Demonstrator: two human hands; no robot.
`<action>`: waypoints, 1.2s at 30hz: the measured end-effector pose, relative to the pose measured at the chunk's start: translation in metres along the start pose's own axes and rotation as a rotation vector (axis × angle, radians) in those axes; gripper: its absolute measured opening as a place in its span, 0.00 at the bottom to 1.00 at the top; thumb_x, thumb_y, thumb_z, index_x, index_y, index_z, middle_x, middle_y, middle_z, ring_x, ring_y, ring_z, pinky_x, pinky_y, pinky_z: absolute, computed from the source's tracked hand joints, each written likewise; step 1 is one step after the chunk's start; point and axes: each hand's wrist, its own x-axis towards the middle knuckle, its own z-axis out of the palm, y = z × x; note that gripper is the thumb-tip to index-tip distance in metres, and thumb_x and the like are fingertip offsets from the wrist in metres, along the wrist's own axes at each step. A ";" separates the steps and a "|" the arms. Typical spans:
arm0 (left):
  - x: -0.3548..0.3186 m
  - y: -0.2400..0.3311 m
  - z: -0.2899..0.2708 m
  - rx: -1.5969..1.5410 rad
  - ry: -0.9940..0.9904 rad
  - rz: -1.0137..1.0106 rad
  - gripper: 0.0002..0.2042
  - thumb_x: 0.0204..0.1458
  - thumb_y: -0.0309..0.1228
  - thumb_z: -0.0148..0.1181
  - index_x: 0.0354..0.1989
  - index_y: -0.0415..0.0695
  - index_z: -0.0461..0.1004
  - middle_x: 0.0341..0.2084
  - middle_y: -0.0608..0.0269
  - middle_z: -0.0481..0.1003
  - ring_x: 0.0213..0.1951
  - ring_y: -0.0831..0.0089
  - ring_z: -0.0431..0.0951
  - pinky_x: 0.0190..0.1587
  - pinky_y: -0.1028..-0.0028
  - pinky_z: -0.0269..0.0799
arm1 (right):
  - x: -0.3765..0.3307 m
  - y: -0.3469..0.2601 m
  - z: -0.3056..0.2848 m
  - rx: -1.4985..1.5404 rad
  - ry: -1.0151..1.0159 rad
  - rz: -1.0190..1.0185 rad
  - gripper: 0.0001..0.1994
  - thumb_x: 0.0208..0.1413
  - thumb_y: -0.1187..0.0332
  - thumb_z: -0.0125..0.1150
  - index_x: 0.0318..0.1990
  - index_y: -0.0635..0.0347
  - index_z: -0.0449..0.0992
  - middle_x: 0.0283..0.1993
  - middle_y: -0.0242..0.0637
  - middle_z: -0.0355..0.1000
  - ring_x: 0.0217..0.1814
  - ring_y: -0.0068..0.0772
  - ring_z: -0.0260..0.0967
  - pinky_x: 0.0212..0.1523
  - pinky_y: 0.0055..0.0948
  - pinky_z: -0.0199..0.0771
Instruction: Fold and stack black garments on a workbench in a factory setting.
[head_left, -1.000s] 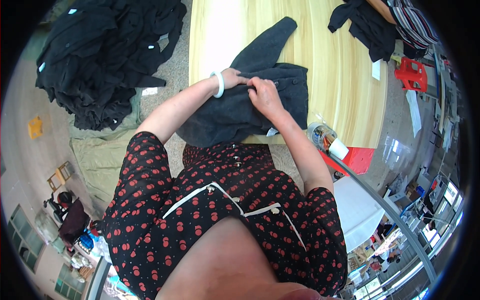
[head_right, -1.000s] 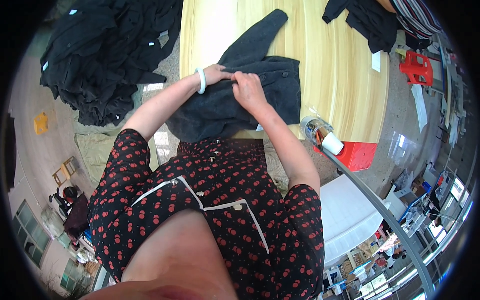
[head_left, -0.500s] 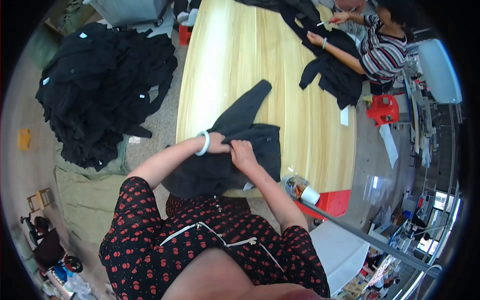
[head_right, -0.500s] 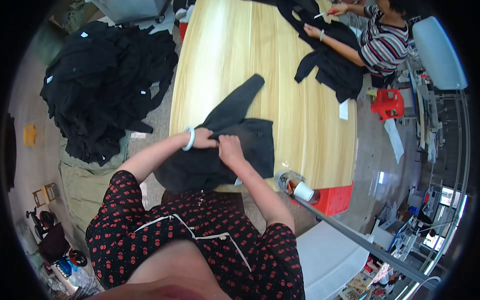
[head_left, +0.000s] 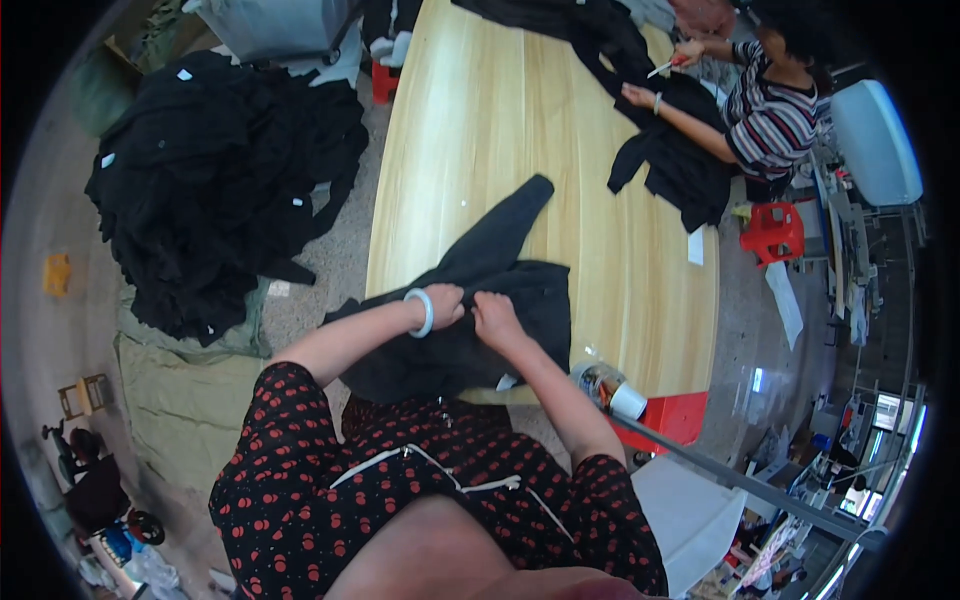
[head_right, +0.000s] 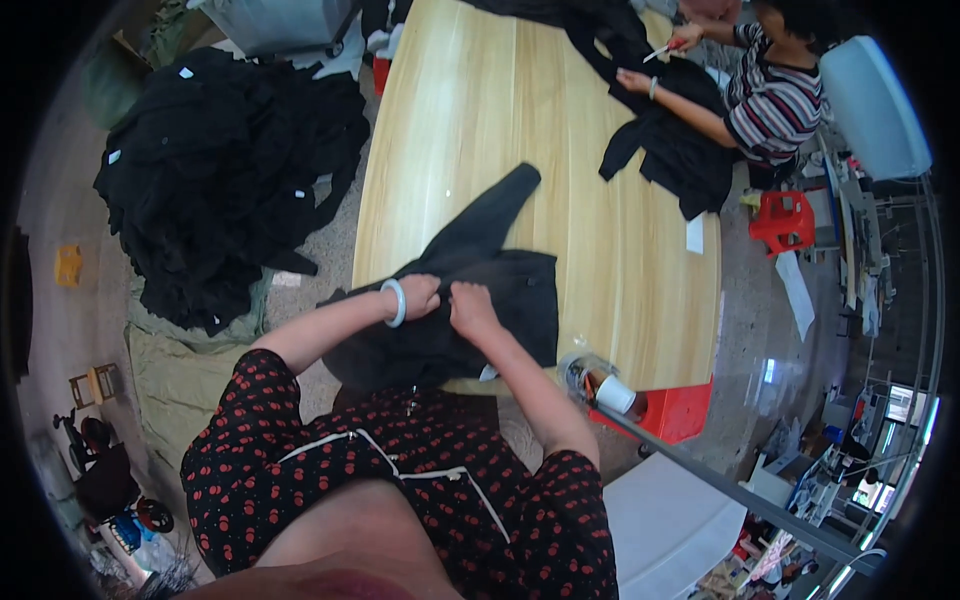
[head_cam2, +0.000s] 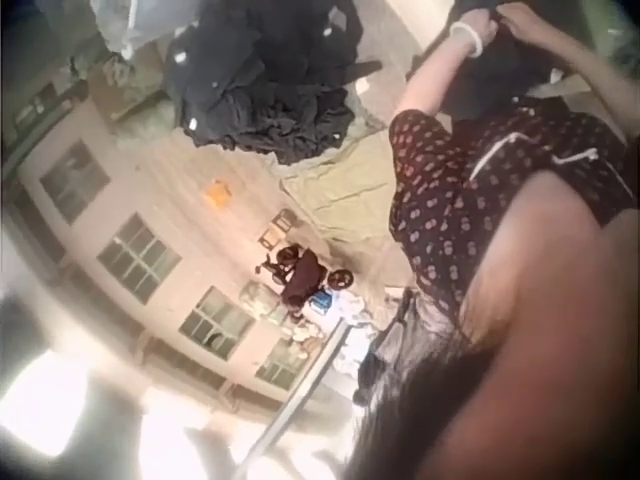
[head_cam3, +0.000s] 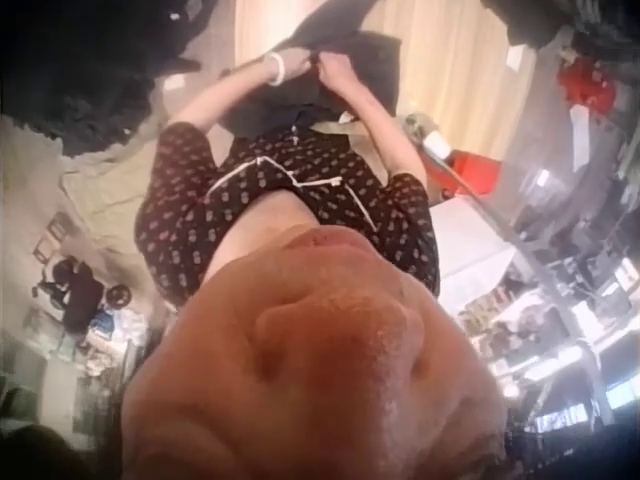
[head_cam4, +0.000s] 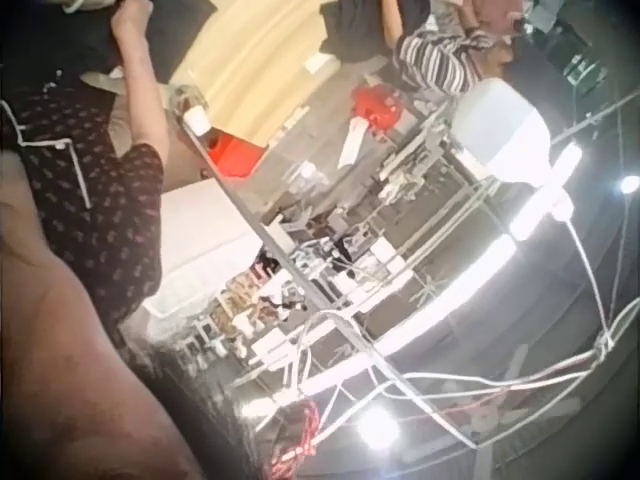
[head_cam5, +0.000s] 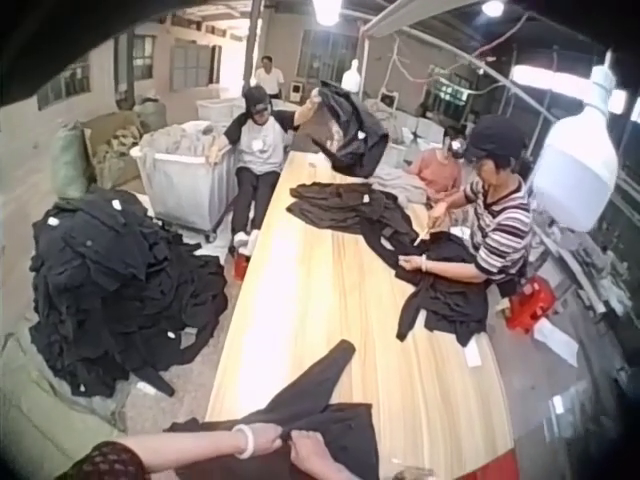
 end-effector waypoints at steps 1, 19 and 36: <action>0.000 0.001 -0.004 0.005 0.010 0.006 0.12 0.44 0.33 0.46 0.27 0.35 0.69 0.30 0.42 0.71 0.36 0.50 0.72 0.43 0.61 0.67 | 0.002 0.000 -0.004 0.024 -0.002 0.002 0.03 0.42 0.75 0.51 0.24 0.63 0.65 0.26 0.50 0.65 0.31 0.53 0.62 0.34 0.44 0.60; -0.032 -0.039 -0.066 -0.711 -0.299 -0.375 0.20 0.50 0.46 0.50 0.38 0.41 0.73 0.30 0.66 0.73 0.33 0.77 0.70 0.39 0.77 0.65 | 0.017 0.016 -0.054 0.491 -0.328 0.398 0.09 0.49 0.67 0.54 0.36 0.62 0.71 0.28 0.25 0.66 0.31 0.15 0.59 0.35 0.17 0.60; -0.081 -0.055 -0.041 -0.357 -0.267 -0.218 0.23 0.39 0.48 0.59 0.27 0.35 0.72 0.23 0.52 0.73 0.29 0.66 0.73 0.34 0.70 0.65 | 0.005 -0.087 -0.009 0.160 -0.181 -0.294 0.05 0.44 0.71 0.55 0.28 0.62 0.73 0.25 0.43 0.69 0.32 0.44 0.67 0.36 0.37 0.65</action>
